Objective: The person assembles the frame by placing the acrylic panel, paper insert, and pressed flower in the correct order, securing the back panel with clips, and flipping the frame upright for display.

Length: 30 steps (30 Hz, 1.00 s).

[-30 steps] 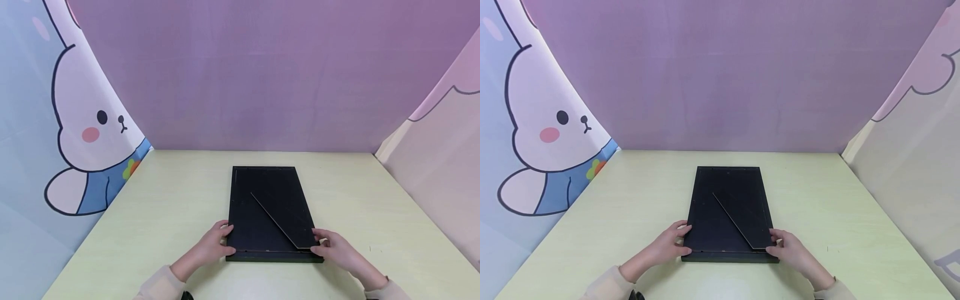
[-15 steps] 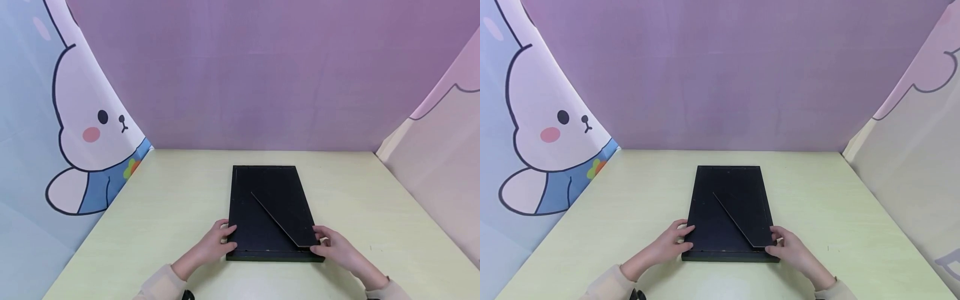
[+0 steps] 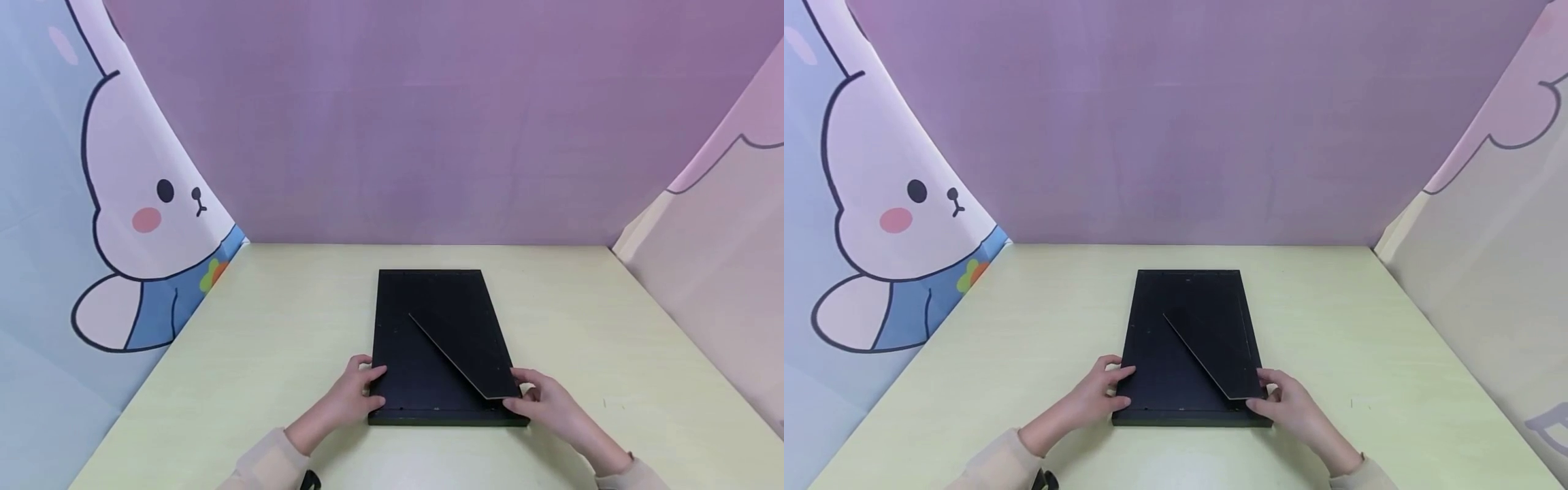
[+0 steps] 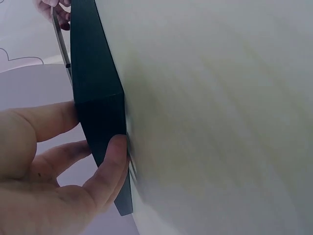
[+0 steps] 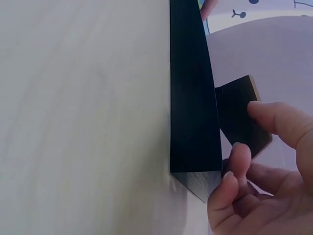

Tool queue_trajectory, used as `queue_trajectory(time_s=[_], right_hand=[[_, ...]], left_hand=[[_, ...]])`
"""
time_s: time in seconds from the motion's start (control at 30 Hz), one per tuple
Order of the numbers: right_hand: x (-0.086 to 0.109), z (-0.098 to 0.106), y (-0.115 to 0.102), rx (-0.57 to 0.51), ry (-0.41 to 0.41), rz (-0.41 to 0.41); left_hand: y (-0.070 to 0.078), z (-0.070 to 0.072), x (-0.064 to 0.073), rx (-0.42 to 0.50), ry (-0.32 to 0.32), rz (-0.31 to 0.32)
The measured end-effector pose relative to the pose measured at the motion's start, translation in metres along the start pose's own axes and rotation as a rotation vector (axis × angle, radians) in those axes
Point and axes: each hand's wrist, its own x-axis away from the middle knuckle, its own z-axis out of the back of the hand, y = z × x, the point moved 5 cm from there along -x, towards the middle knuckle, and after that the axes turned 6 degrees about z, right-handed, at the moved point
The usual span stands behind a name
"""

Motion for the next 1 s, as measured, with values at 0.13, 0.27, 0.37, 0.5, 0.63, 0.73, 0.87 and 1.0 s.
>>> queue_trajectory(time_s=[0.13,0.27,0.37,0.5,0.63,0.73,0.87,1.0], right_hand=[[0.001,0.001,0.001,0.071,0.018,0.038],[0.002,-0.001,-0.001,0.128,0.029,0.101],[0.002,-0.003,-0.002,0.195,0.041,0.161],[0.004,-0.006,-0.002,0.289,0.035,0.213],[0.007,-0.01,0.0,0.324,0.013,0.214],[0.007,-0.011,0.0,0.293,-0.004,0.215],[0.006,-0.012,0.002,0.24,-0.034,0.202],[0.007,-0.012,0.005,0.231,-0.021,0.129]], left_hand=[[0.0,-0.001,-0.001,-0.008,-0.007,0.007],[0.0,-0.001,-0.002,-0.025,-0.019,0.004],[-0.001,-0.002,-0.002,-0.04,-0.03,-0.001],[-0.001,-0.002,-0.003,-0.069,-0.038,-0.002],[0.002,-0.003,-0.003,-0.108,-0.04,-0.008],[0.004,-0.003,-0.002,-0.114,-0.043,-0.009],[0.003,-0.003,-0.002,-0.109,-0.043,-0.009],[0.0,-0.004,-0.001,-0.094,-0.041,-0.018]])
